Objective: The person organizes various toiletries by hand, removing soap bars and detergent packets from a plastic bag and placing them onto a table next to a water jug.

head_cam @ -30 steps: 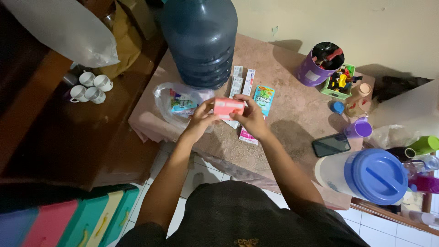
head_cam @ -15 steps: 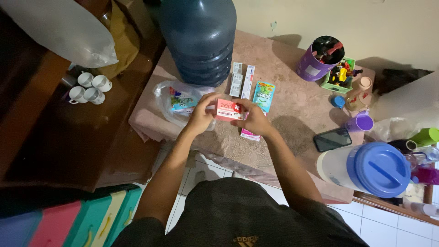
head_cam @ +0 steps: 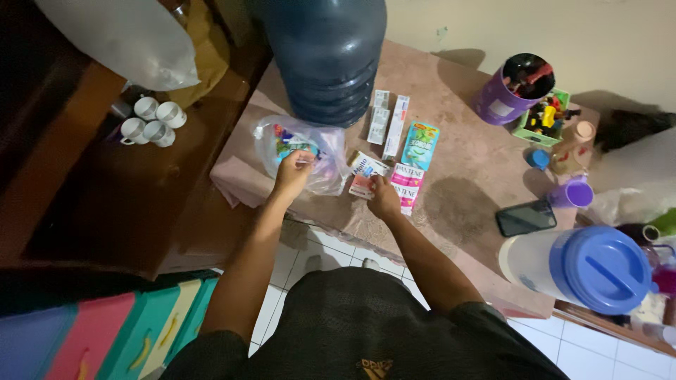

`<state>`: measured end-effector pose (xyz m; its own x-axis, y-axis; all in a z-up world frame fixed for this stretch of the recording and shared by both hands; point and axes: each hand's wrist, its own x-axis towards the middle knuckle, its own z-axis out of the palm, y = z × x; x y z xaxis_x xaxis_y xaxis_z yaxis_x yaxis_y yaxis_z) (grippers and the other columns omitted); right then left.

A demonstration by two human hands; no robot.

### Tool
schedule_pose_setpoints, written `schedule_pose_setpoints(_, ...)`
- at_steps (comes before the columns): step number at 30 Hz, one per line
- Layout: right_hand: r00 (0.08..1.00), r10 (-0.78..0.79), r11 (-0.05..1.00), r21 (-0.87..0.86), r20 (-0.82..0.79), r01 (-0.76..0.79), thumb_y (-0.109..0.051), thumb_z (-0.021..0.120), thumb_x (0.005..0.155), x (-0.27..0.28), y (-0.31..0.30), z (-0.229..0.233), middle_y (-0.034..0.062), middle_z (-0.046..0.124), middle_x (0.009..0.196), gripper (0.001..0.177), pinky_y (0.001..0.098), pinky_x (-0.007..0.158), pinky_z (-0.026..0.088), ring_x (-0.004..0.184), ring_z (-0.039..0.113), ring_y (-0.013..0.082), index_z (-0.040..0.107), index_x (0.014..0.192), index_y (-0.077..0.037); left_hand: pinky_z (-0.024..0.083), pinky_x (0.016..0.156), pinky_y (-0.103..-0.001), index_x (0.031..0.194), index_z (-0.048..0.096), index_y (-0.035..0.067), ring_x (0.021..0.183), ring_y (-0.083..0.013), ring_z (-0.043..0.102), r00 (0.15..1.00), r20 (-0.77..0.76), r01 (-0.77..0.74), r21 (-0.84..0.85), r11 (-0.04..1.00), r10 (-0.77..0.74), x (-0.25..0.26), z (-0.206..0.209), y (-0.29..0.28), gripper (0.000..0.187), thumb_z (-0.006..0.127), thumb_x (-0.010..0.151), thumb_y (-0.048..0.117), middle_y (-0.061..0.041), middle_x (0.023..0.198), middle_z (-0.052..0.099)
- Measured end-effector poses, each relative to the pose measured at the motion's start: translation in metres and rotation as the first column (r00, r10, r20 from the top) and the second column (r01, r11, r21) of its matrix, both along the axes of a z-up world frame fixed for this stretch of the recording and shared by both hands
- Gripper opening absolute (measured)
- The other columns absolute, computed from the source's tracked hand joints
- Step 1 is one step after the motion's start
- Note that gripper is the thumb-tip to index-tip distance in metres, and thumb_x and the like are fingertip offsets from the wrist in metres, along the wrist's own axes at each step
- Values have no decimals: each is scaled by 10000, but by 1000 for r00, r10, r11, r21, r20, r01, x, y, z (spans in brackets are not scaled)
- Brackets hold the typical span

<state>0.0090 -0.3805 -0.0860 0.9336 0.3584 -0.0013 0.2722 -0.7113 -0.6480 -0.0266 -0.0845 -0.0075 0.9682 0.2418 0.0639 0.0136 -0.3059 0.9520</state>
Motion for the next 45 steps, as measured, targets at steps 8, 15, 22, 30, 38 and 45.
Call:
schedule_pose_setpoints(8, 990, -13, 950, -310, -139, -31, -90, 787, 785, -6, 29, -18, 208, 518, 1303, 665, 507, 849, 572, 1105, 644, 428, 424, 1342, -93, 553, 802, -304, 1071, 691, 23, 920, -170, 695, 999, -50, 15, 23, 1000, -14, -18, 13, 13, 178, 669, 896, 49, -60, 1012, 727)
schedule_pose_setpoints(15, 974, -78, 940, -342, -214, 0, -252, 891, 688, -7, 38, 29, 210, 460, 1335, 936, 495, 779, 594, 1073, 654, 403, 339, 1430, -107, 551, 793, -334, 1082, 689, 30, 932, -195, 708, 986, -165, -16, -9, 1000, 14, -14, 4, 26, 195, 672, 892, 72, -90, 1045, 713)
schedule_pose_setpoints(22, 1000, -5, 983, 183, 28, -1, -236, 789, 864, 31, 74, 101, 204, 668, 1176, 443, 421, 856, 587, 1002, 712, 345, 656, 1246, -57, 521, 945, -349, 1208, 663, 18, 1091, -253, 679, 986, -80, -131, 137, 982, 143, 14, -11, 57, 333, 718, 887, 90, -127, 1185, 711)
schedule_pose_setpoints(30, 702, 458, 881, 383, -545, -277, -121, 581, 929, 83, 193, 79, 185, 717, 1176, 488, 440, 849, 617, 932, 750, 348, 532, 1413, -85, 520, 1024, -348, 1509, 444, 5, 1235, -284, 651, 988, 131, -96, 87, 992, 84, 45, 24, 79, 644, 695, 917, 30, -180, 1375, 640)
schedule_pose_setpoints(38, 811, 584, 808, 88, 16, -583, -51, 701, 835, 129, 250, 10, 293, 556, 1405, 655, 446, 1117, 406, 1309, 521, 418, 456, 1443, -45, 570, 831, -340, 1648, 230, 90, 1048, -228, 707, 992, -117, 26, -178, 984, -47, 48, -12, 91, 851, 705, 948, 174, -226, 1314, 689)
schedule_pose_setpoints(45, 835, 536, 837, -56, -123, -545, -102, 705, 843, 138, 258, 24, 263, 598, 1336, 592, 438, 1066, 443, 1243, 567, 392, 505, 1398, -52, 561, 946, -373, 1569, 313, 57, 1255, -291, 629, 992, -99, 79, 17, 997, -76, 43, 21, 94, 708, 671, 977, 208, -176, 1575, 426)
